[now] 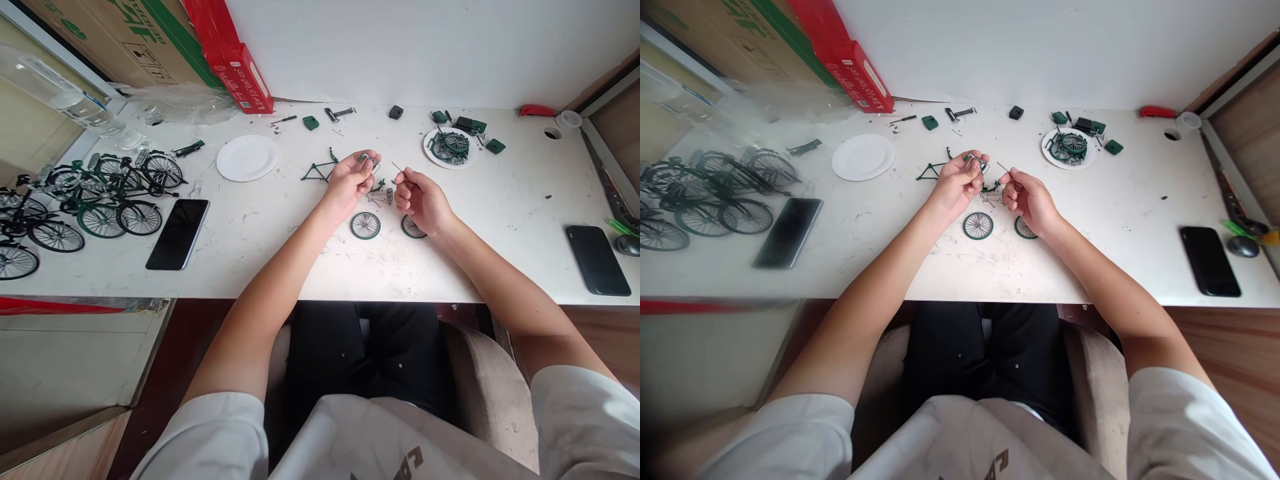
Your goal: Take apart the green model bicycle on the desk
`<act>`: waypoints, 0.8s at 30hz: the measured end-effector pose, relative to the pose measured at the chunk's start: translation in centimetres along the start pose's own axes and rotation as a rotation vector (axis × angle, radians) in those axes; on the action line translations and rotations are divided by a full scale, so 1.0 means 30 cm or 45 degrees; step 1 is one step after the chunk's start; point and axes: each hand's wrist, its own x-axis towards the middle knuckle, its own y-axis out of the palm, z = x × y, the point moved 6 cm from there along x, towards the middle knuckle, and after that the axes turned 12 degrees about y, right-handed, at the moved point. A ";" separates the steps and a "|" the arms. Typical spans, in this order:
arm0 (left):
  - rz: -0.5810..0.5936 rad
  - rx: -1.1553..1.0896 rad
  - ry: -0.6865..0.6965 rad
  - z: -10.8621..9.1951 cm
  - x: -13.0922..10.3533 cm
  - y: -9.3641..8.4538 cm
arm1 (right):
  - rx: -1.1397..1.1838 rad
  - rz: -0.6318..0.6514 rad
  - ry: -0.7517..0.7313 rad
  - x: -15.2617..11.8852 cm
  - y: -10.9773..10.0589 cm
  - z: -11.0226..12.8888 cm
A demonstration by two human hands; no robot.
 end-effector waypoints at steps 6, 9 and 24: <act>-0.009 -0.031 -0.121 -0.002 -0.010 0.012 | -0.048 -0.042 -0.140 0.011 -0.028 -0.015; 0.006 0.029 -0.159 0.005 -0.018 0.014 | -0.122 -0.054 -0.211 0.028 -0.045 -0.031; 0.116 0.017 -0.207 0.035 -0.031 0.024 | -0.726 -0.365 -0.811 -0.035 -0.022 -0.016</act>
